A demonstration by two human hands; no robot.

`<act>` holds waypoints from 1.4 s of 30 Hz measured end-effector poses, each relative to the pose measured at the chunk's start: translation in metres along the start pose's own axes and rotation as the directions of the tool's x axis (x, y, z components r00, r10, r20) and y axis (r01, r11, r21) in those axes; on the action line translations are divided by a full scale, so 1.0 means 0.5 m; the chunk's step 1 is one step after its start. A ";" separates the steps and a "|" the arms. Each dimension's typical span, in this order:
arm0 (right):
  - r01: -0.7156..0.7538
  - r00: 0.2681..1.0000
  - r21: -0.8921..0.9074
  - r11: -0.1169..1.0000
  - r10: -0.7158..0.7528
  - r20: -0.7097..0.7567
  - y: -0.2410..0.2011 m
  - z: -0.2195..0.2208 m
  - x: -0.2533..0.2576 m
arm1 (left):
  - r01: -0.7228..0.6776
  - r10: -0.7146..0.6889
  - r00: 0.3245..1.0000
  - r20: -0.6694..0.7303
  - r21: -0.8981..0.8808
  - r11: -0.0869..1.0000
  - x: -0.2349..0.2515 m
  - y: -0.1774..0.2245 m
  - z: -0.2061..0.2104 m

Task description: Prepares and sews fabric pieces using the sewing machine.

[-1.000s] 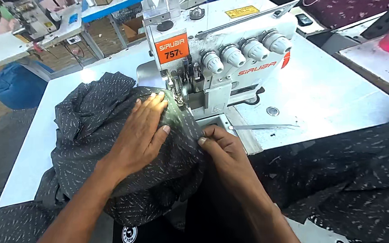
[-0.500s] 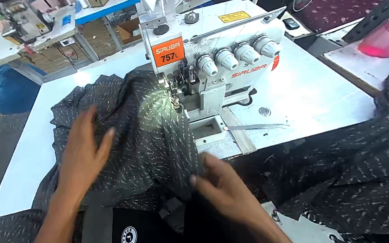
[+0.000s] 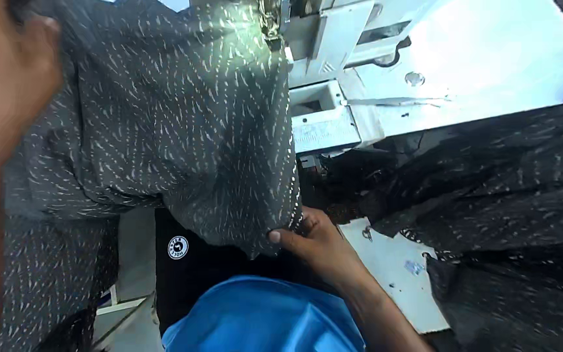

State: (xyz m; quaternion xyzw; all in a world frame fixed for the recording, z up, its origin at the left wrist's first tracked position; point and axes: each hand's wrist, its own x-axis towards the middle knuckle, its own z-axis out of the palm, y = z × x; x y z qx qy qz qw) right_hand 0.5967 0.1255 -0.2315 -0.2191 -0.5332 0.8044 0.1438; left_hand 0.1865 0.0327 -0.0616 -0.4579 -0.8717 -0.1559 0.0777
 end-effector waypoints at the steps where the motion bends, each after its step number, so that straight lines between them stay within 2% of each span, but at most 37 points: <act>1: 0.007 1.000 0.015 1.000 -0.006 -0.014 0.011 0.001 -0.015 | -0.128 0.128 0.992 0.008 -0.001 0.992 -0.047 0.078 0.008; 3: 0.033 0.999 0.013 0.999 -0.032 -0.036 0.024 -0.002 -0.036 | -0.396 0.407 0.911 0.061 -0.141 0.907 -0.164 0.210 0.046; 5: 0.055 0.998 0.010 0.998 -0.055 -0.008 0.024 -0.014 -0.049 | -0.503 0.554 0.831 0.056 -0.351 0.790 -0.284 0.274 0.121; 8: 0.029 0.986 0.105 0.994 -0.046 0.160 0.011 -0.035 -0.056 | -0.503 0.594 0.802 0.063 -0.467 0.727 -0.420 0.311 0.201; 11: -0.042 0.962 0.250 0.967 -0.028 0.271 0.015 -0.047 -0.053 | -0.539 0.595 0.804 -0.009 -0.433 0.722 -0.457 0.307 0.237; 13: -0.023 0.973 0.247 0.969 -0.035 0.230 0.018 -0.042 -0.054 | -0.475 0.532 0.846 -0.046 -0.521 0.710 -0.454 0.294 0.243; 15: 0.016 0.990 0.178 0.984 -0.041 0.135 0.015 -0.030 -0.056 | -0.331 0.436 0.899 -0.023 -0.688 0.646 -0.452 0.290 0.239; 18: 0.075 0.995 -0.016 0.997 -0.076 -0.062 0.009 -0.004 -0.059 | 0.010 0.228 0.966 0.125 -0.894 0.447 -0.448 0.289 0.227; 20: 0.100 0.986 -0.050 0.994 -0.105 -0.126 0.011 0.005 -0.064 | 0.146 0.151 0.964 0.220 -0.909 0.391 -0.437 0.284 0.219; 22: 0.111 0.989 -0.002 0.994 -0.111 -0.099 0.011 0.005 -0.069 | 0.094 0.206 0.955 0.212 -0.880 0.466 -0.438 0.286 0.213; 24: 0.120 0.992 0.053 0.991 -0.117 -0.045 0.014 0.003 -0.070 | -0.079 0.340 0.924 0.176 -0.781 0.619 -0.450 0.309 0.201; 26: 0.157 0.987 0.052 0.986 -0.157 -0.018 0.017 0.006 -0.069 | -0.306 0.419 0.907 0.044 -0.614 0.727 -0.468 0.334 0.210; 28: 0.225 0.974 -0.021 0.974 -0.225 -0.002 0.021 0.008 -0.066 | -0.420 0.439 0.893 -0.096 -0.523 0.741 -0.476 0.337 0.226; 30: 0.268 0.963 -0.060 0.962 -0.270 -0.020 0.025 0.009 -0.069 | -0.347 0.346 0.930 -0.126 -0.613 0.709 -0.477 0.328 0.226; 32: 0.252 0.964 -0.063 0.966 -0.256 -0.067 0.023 0.008 -0.075 | -0.091 0.136 0.991 -0.005 -0.765 0.637 -0.474 0.314 0.217; 34: 0.216 0.970 -0.085 0.973 -0.224 -0.100 0.021 0.008 -0.073 | 0.205 -0.140 0.977 0.160 -0.879 0.430 -0.456 0.303 0.205; 35: 0.197 0.973 -0.110 0.974 -0.208 -0.103 0.019 0.011 -0.075 | 0.224 -0.187 0.970 0.158 -0.883 0.413 -0.450 0.302 0.189; 36: 0.184 0.976 -0.127 0.975 -0.196 -0.095 0.016 0.015 -0.079 | 0.139 -0.115 0.989 0.091 -0.832 0.538 -0.449 0.307 0.167; 37: 0.180 0.978 -0.132 0.975 -0.192 -0.084 0.012 0.019 -0.084 | -0.011 0.031 0.999 0.012 -0.751 0.660 -0.452 0.317 0.146; 39: 0.184 0.980 -0.123 0.975 -0.192 -0.058 0.006 0.027 -0.103 | -0.272 0.310 0.949 -0.055 -0.640 0.719 -0.472 0.346 0.132; 40: 0.188 0.979 -0.126 0.974 -0.196 -0.050 0.005 0.028 -0.109 | -0.328 0.381 0.923 -0.041 -0.600 0.729 -0.479 0.354 0.141; 42: 0.201 0.977 -0.157 0.967 -0.210 -0.044 0.007 0.024 -0.110 | -0.325 0.401 0.916 0.000 -0.584 0.744 -0.480 0.358 0.170</act>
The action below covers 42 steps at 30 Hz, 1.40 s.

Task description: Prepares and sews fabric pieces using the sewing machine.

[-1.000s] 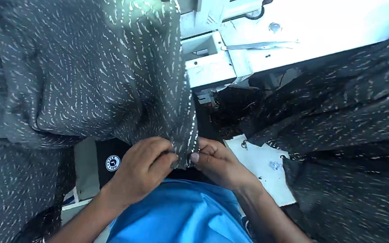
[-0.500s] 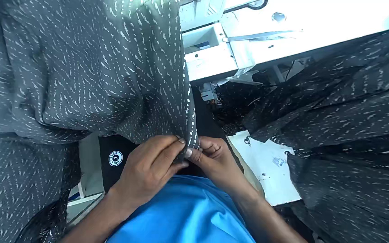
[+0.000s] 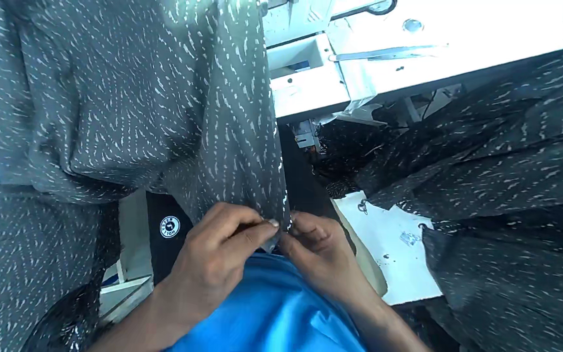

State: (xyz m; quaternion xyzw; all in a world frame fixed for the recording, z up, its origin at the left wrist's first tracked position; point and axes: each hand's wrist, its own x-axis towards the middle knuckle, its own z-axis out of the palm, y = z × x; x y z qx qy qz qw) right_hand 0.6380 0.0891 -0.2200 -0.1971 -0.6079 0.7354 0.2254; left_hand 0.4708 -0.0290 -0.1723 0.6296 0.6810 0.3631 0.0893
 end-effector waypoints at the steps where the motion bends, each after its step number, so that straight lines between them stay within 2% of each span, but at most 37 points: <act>1: -0.002 1.000 -0.011 1.000 0.002 -0.004 0.002 -0.001 -0.002 | 0.026 -0.026 1.000 -0.003 -0.020 0.999 -0.001 -0.005 0.008; 5: -0.009 1.000 -0.032 0.999 0.010 0.026 0.002 -0.008 -0.009 | 0.046 -0.048 0.997 -0.064 -0.025 0.999 -0.009 -0.003 0.025; 9: -0.003 0.998 -0.017 1.000 0.004 0.066 -0.003 -0.011 -0.007 | -0.001 0.002 1.000 -0.025 0.066 0.998 -0.020 0.006 0.031; 17: -0.001 0.997 0.023 1.000 -0.001 0.076 -0.004 -0.021 -0.016 | -0.068 0.071 0.997 -0.029 0.080 0.994 -0.028 0.014 0.029; 26: 0.016 0.995 0.053 0.998 -0.021 0.095 -0.009 -0.023 -0.021 | -0.082 0.085 0.996 -0.028 0.078 0.994 -0.024 0.014 0.034; 28: 0.047 0.995 0.065 0.997 -0.052 0.086 -0.009 -0.022 -0.025 | 0.002 -0.002 1.000 -0.009 -0.034 0.999 -0.026 0.024 0.035; 29: 0.063 0.996 0.071 0.996 -0.067 0.061 -0.011 -0.019 -0.021 | 0.105 -0.100 0.994 0.040 -0.164 0.981 -0.020 0.030 0.029; 30: 0.076 0.996 0.090 0.993 -0.079 0.029 -0.010 -0.016 -0.011 | 0.237 -0.201 0.970 0.140 -0.325 0.916 -0.005 0.033 0.014; 32: 0.034 0.999 0.191 0.981 -0.035 0.002 -0.004 -0.015 0.012 | 0.474 -0.302 0.877 0.374 -0.569 0.672 0.047 0.014 -0.034; 33: -0.030 0.999 0.284 0.958 0.021 0.036 -0.005 -0.018 0.020 | 0.496 -0.315 0.867 0.385 -0.615 0.613 0.076 -0.002 -0.058; 34: -0.094 0.994 0.364 0.927 0.065 0.090 -0.006 -0.022 0.023 | 0.429 -0.325 0.903 0.280 -0.589 0.685 0.106 -0.019 -0.080; 35: -0.130 0.987 0.408 0.904 0.079 0.139 0.001 -0.027 0.028 | 0.310 -0.289 0.950 0.118 -0.477 0.822 0.142 -0.038 -0.102; 36: -0.132 0.987 0.398 0.908 0.085 0.133 0.015 -0.028 0.035 | 0.192 -0.214 0.976 -0.043 -0.296 0.936 0.184 -0.056 -0.125; 37: -0.125 0.992 0.305 0.944 0.110 0.068 0.032 -0.025 0.045 | 0.110 -0.123 0.981 -0.151 -0.092 0.990 0.228 -0.071 -0.148; 38: -0.126 0.992 0.164 0.978 0.129 -0.011 0.053 -0.022 0.055 | 0.066 -0.050 0.982 -0.181 0.081 0.995 0.271 -0.086 -0.167; 39: -0.134 0.988 0.064 0.989 0.138 -0.063 0.070 -0.023 0.064 | 0.058 -0.027 0.988 -0.153 0.206 0.977 0.313 -0.103 -0.180; 40: -0.139 0.987 0.046 0.989 0.142 -0.069 0.076 -0.030 0.071 | 0.076 -0.047 0.993 -0.106 0.288 0.954 0.350 -0.121 -0.184; 42: -0.127 0.992 0.130 0.983 0.127 0.003 0.061 -0.048 0.066 | 0.142 -0.142 0.990 -0.026 0.344 0.928 0.388 -0.150 -0.172</act>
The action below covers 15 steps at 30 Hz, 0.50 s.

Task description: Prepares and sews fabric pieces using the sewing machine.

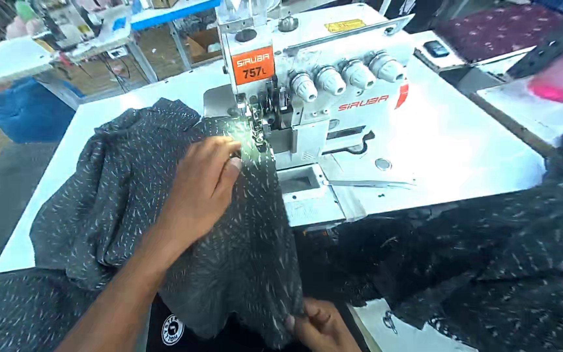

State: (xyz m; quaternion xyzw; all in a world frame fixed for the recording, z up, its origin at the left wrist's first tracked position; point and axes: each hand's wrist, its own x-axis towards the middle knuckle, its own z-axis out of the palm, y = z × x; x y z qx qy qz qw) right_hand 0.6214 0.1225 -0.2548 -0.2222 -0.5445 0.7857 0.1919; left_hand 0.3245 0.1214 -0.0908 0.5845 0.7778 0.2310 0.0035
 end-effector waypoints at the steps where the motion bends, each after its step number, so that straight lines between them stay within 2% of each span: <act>1: 0.013 0.999 0.040 0.999 -0.015 0.044 -0.006 -0.006 -0.007 | 0.021 -0.021 1.000 0.021 0.010 1.000 0.006 -0.002 0.015; 3: 0.032 0.997 0.041 0.999 -0.035 0.074 -0.004 -0.014 -0.007 | 0.033 -0.033 0.999 0.007 0.042 0.999 0.010 -0.003 0.037; 6: 0.030 0.999 -0.068 0.997 -0.029 0.017 -0.013 -0.007 0.003 | 0.055 -0.054 0.998 -0.013 0.051 0.997 0.004 0.004 0.049; 11: 0.077 0.997 0.002 0.997 -0.077 0.023 -0.053 0.001 0.043 | 0.092 -0.095 0.995 0.029 0.089 0.992 0.053 -0.035 0.056; 15: 0.191 0.981 0.006 0.982 -0.191 0.031 -0.081 0.008 0.097 | 0.132 -0.144 0.987 0.078 0.137 0.982 0.118 -0.069 0.052</act>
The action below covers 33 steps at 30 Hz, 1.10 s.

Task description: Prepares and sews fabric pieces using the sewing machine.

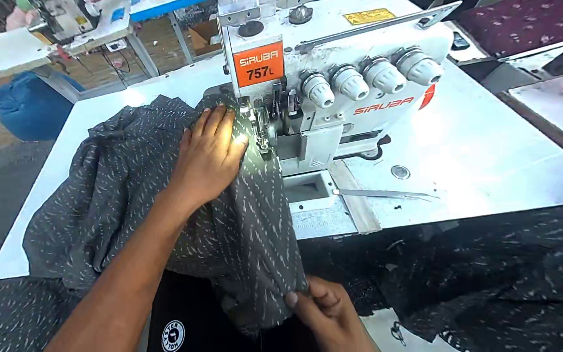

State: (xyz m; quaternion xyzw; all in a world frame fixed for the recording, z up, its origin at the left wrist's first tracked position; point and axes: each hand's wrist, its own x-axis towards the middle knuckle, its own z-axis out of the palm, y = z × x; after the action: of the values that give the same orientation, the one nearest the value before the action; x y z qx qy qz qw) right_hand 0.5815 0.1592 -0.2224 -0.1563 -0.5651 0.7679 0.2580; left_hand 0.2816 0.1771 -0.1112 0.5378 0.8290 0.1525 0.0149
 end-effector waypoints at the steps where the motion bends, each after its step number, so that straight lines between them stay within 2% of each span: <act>1: 0.036 0.999 0.004 0.999 -0.036 -0.006 0.001 0.002 0.015 | 0.009 -0.009 1.000 0.013 0.008 1.000 0.017 -0.006 -0.002; 5: 0.121 0.993 -0.004 0.993 -0.121 -0.013 -0.023 0.015 0.078 | 0.027 -0.028 0.999 0.033 0.028 0.999 0.083 -0.035 -0.007; 9: 0.079 0.997 0.059 0.995 -0.078 -0.021 -0.039 0.024 0.143 | 0.054 -0.057 0.996 0.075 0.036 0.998 0.151 -0.073 -0.012; 16: 0.024 0.996 0.059 0.998 -0.019 -0.089 -0.085 0.049 0.231 | 0.137 -0.152 0.981 0.123 0.120 0.983 0.246 -0.111 -0.032; 18: 0.010 0.993 0.074 0.997 -0.002 -0.114 -0.093 0.055 0.252 | 0.143 -0.155 0.986 0.065 0.151 0.978 0.272 -0.127 -0.034; 19: 0.006 0.991 0.075 0.997 0.004 -0.130 -0.097 0.059 0.258 | 0.116 -0.112 0.993 -0.032 0.162 0.980 0.279 -0.136 -0.032; 20: -0.005 0.989 0.080 0.997 0.017 -0.146 -0.102 0.063 0.261 | 0.059 -0.031 0.985 -0.171 0.161 0.985 0.277 -0.142 -0.030; 21: -0.018 0.987 0.090 0.996 0.032 -0.161 -0.105 0.067 0.263 | -0.029 0.073 0.944 -0.323 0.136 0.990 0.265 -0.141 -0.031; 22: -0.028 0.984 0.102 0.994 0.046 -0.172 -0.107 0.070 0.263 | -0.137 0.151 0.877 -0.456 0.064 0.989 0.239 -0.129 -0.036; 23: -0.034 0.983 0.111 0.993 0.053 -0.175 -0.108 0.070 0.264 | -0.232 0.166 0.828 -0.535 -0.059 0.971 0.191 -0.099 -0.044; 24: -0.034 0.983 0.119 0.992 0.055 -0.173 -0.106 0.069 0.264 | -0.301 0.141 0.818 -0.557 -0.206 0.931 0.125 -0.058 -0.051; 25: -0.033 0.984 0.127 0.991 0.054 -0.168 -0.105 0.067 0.265 | -0.354 0.135 0.843 -0.520 -0.348 0.868 0.052 -0.016 -0.054; 27: -0.023 0.985 0.132 0.991 0.045 -0.166 -0.104 0.065 0.265 | -0.423 0.245 0.888 -0.389 -0.480 0.769 -0.055 0.027 -0.033; 29: -0.014 0.985 0.126 0.992 0.035 -0.169 -0.107 0.067 0.261 | -0.448 0.317 0.883 -0.346 -0.423 0.788 -0.090 0.024 0.004; 33: -0.041 0.955 0.036 0.998 0.050 -0.294 -0.111 0.080 0.278 | -0.533 0.399 0.831 -0.387 -0.352 0.769 -0.057 -0.008 0.020</act>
State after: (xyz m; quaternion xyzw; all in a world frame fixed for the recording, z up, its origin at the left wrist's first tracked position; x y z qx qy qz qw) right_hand 0.4589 0.2200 -0.1499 -0.2782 -0.5051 0.7501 0.3238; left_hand 0.2918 0.1523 -0.1259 0.6819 0.6026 0.4140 -0.0224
